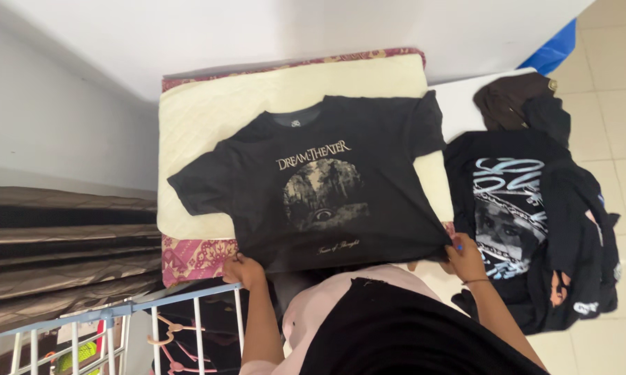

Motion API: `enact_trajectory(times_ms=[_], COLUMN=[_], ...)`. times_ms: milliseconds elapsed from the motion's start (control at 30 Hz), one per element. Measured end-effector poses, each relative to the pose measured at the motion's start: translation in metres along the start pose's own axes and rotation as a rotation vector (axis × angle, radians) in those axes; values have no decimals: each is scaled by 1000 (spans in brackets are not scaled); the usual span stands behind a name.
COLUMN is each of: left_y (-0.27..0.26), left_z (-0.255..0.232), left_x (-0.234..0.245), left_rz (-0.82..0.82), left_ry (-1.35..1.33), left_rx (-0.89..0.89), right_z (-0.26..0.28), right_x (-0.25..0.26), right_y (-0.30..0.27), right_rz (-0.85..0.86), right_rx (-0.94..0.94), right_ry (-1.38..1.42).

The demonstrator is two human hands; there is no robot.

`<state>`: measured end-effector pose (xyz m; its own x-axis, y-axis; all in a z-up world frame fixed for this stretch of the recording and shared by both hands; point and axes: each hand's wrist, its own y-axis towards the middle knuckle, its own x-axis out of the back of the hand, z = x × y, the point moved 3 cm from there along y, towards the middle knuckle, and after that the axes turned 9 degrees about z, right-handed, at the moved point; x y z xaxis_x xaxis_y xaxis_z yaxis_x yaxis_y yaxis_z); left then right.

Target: The person folds a black t-shirt on a mattress, places it on a hanger, and hangs it on a drying rack. They repeat the process with a second black t-shirt, smoothing each garment before hanging.

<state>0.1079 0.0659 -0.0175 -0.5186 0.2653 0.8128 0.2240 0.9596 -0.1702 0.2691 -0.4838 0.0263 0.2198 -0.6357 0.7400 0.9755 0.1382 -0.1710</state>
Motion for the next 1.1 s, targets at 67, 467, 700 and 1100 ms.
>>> enact_trajectory(times_ms=[67,467,700,1100], left_y=[7,13,68,172], left_z=[4,-38,-135,-231], left_x=[4,-15,-37,-74], left_rz=[47,-24,66,466], left_ry=[-57,214,-229,82], left_rx=[9,173,-635,-202], right_z=[0,21,116,194], right_x=[3,11,-17,-46], right_y=[6,133,258,348], right_rz=[12,564,164,75], right_rx=[34,-104,258,71], right_ry=[-78,-92,117,-193])
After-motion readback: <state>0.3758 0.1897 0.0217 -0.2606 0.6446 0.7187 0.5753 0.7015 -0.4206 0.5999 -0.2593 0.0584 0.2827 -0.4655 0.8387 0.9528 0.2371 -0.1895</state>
